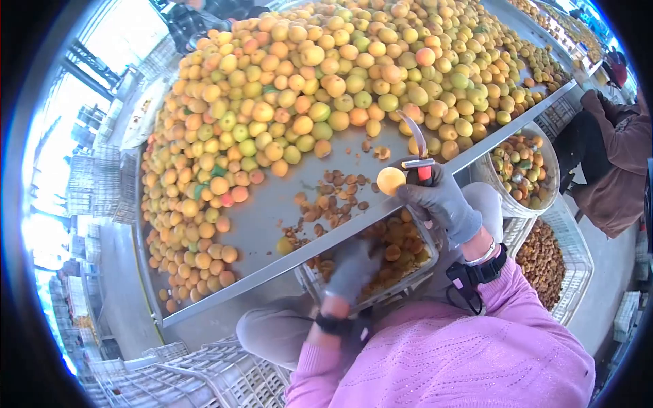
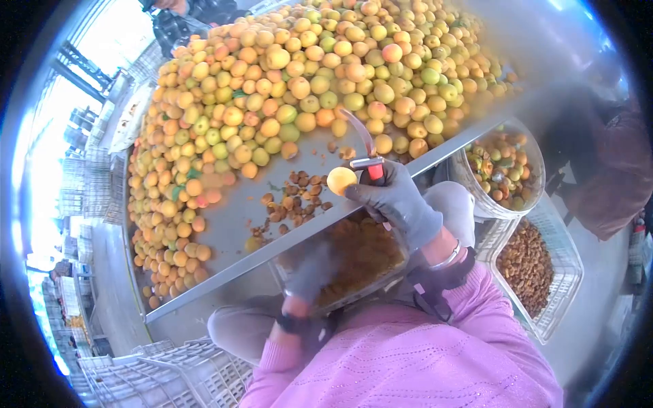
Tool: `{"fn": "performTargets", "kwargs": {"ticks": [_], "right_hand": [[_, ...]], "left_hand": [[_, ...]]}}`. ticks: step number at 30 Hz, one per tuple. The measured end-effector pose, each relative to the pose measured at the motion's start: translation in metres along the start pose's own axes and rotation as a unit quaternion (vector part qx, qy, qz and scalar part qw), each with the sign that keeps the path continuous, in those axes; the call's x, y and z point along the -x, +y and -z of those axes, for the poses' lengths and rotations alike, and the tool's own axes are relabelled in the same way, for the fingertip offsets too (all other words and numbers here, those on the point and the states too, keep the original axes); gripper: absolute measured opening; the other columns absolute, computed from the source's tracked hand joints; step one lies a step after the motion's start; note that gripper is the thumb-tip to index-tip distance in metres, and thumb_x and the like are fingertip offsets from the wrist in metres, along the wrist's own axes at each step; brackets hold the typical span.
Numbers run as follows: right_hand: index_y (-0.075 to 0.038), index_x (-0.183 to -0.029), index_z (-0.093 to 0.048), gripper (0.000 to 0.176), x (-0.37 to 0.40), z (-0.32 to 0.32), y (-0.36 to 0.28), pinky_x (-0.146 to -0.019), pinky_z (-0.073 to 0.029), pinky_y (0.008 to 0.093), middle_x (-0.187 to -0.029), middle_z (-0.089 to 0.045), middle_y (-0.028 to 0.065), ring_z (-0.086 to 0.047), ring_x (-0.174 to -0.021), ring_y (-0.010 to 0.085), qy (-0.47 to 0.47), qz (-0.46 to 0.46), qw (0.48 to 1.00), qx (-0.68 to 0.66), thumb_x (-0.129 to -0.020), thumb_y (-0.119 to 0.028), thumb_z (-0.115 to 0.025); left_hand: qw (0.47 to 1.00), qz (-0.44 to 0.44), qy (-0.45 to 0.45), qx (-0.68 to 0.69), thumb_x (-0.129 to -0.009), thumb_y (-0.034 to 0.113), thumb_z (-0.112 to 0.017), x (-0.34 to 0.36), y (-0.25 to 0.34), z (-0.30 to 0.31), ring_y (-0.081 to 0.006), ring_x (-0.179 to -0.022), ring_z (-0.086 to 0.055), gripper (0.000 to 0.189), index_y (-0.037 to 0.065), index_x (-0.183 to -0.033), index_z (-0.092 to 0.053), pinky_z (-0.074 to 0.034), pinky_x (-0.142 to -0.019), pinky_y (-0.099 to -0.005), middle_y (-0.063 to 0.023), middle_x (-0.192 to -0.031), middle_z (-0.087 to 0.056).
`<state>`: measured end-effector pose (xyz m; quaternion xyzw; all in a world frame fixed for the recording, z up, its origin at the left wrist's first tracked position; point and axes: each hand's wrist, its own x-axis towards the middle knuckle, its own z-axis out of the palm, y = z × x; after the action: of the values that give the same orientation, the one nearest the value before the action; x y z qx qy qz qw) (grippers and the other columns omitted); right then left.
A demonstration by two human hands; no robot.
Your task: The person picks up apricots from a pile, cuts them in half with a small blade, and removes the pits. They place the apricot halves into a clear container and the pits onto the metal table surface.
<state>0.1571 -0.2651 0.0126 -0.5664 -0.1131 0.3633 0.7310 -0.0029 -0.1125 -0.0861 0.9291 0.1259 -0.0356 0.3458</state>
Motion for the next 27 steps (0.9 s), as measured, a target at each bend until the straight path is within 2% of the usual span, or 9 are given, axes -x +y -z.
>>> {"fn": "performTargets", "kwargs": {"ticks": [2, 5, 7, 12, 14, 19, 23, 26, 27], "right_hand": [[-0.001, -0.117, -0.058, 0.040, 0.002, -0.013, 0.000, -0.040, -0.038, 0.0192, -0.070, -0.060, -0.0010, -0.050, -0.047, 0.0046, -0.021, 0.017, 1.000, 0.004, -0.081, -0.006, -0.075], [-0.003, -0.120, -0.058, 0.045, 0.003, -0.046, -0.001, -0.078, -0.051, 0.0220, -0.102, -0.065, 0.0023, -0.060, -0.090, 0.0051, -0.049, 0.118, 0.991, 0.043, -0.079, 0.004, -0.074], [-0.003, -0.119, -0.058, 0.044, -0.001, -0.069, 0.003, -0.080, -0.052, 0.0229, -0.104, -0.065, 0.0021, -0.060, -0.092, 0.0061, -0.090, 0.178, 0.980, 0.027, -0.079, 0.004, -0.074], [-0.003, -0.116, -0.059, 0.040, -0.021, -0.099, 0.004, -0.079, -0.050, 0.0246, -0.103, -0.065, 0.0019, -0.059, -0.089, 0.0068, -0.050, 0.284, 0.935, 0.205, -0.079, -0.002, -0.074], [-0.002, -0.114, -0.060, 0.039, -0.028, -0.103, 0.005, -0.076, -0.050, 0.0239, -0.099, -0.065, 0.0021, -0.057, -0.087, 0.0058, -0.051, 0.245, 0.954, 0.162, -0.078, -0.005, -0.074], [-0.001, -0.113, -0.060, 0.030, -0.048, -0.107, 0.004, -0.076, -0.049, 0.0236, -0.098, -0.064, 0.0006, -0.057, -0.087, 0.0059, -0.073, 0.144, 0.985, 0.065, -0.085, -0.006, -0.070], [0.000, -0.112, -0.059, 0.029, -0.045, -0.110, 0.004, -0.077, -0.049, 0.0236, -0.099, -0.064, 0.0014, -0.056, -0.086, 0.0061, -0.135, 0.179, 0.964, 0.145, -0.088, -0.013, -0.070], [-0.001, -0.114, -0.057, 0.035, -0.064, -0.103, 0.030, -0.077, -0.050, 0.0259, -0.095, -0.065, 0.0025, -0.056, -0.084, 0.0069, -0.075, 0.254, 0.928, 0.260, -0.088, -0.018, -0.072], [-0.001, -0.114, -0.057, 0.035, -0.066, -0.105, 0.029, -0.077, -0.050, 0.0259, -0.095, -0.065, 0.0025, -0.056, -0.084, 0.0069, -0.077, 0.255, 0.928, 0.261, -0.088, -0.018, -0.072]], "left_hand": [[0.990, -0.106, 0.022, 0.088, -0.101, 0.032, -0.045, 0.017, 0.033, 0.026, -0.0277, -0.088, -0.066, 0.039, 0.004, -0.123, -0.061, -0.051, -0.082, -0.0376, -0.0072, -0.100, -0.071], [0.906, 0.047, 0.168, 0.386, -0.102, 0.030, -0.046, 0.015, 0.066, 0.076, -0.0228, -0.097, -0.064, 0.041, 0.001, -0.128, -0.056, -0.050, -0.085, -0.0369, -0.0068, -0.109, -0.067], [0.695, -0.038, 0.103, 0.711, -0.102, 0.029, -0.048, 0.002, 0.060, 0.099, -0.0176, -0.106, -0.059, 0.044, 0.000, -0.136, -0.047, -0.050, -0.086, -0.0337, -0.0103, -0.119, -0.061], [0.702, -0.121, 0.075, 0.698, -0.102, 0.022, -0.051, -0.017, 0.045, 0.131, -0.0158, -0.108, -0.057, 0.045, 0.002, -0.141, -0.041, -0.049, -0.086, -0.0286, -0.0106, -0.126, -0.057], [0.811, -0.108, 0.100, 0.566, -0.100, 0.023, -0.054, -0.026, 0.024, 0.129, -0.0180, -0.111, -0.057, 0.048, 0.001, -0.140, -0.042, -0.049, -0.091, -0.0311, -0.0103, -0.126, -0.057], [0.627, -0.104, 0.097, 0.765, -0.100, 0.030, -0.054, -0.034, 0.025, 0.122, -0.0107, -0.094, -0.060, 0.044, 0.005, -0.135, -0.044, -0.050, -0.072, -0.0241, -0.0093, -0.119, -0.059], [0.671, -0.097, 0.081, 0.731, -0.100, 0.033, -0.053, -0.031, 0.004, 0.138, -0.0101, -0.083, -0.060, 0.043, 0.004, -0.132, -0.046, -0.049, -0.063, -0.0228, -0.0062, -0.109, -0.062], [0.731, -0.026, 0.041, 0.681, -0.101, 0.037, -0.049, -0.032, 0.003, 0.136, -0.0176, -0.101, -0.060, 0.047, 0.000, -0.130, -0.048, -0.051, -0.085, -0.0299, -0.0115, -0.117, -0.059], [0.704, -0.028, 0.084, 0.705, -0.101, 0.035, -0.051, -0.033, 0.011, 0.132, -0.0111, -0.084, -0.055, 0.042, 0.004, -0.129, -0.050, -0.044, -0.069, -0.0246, -0.0056, -0.105, -0.060]]}}
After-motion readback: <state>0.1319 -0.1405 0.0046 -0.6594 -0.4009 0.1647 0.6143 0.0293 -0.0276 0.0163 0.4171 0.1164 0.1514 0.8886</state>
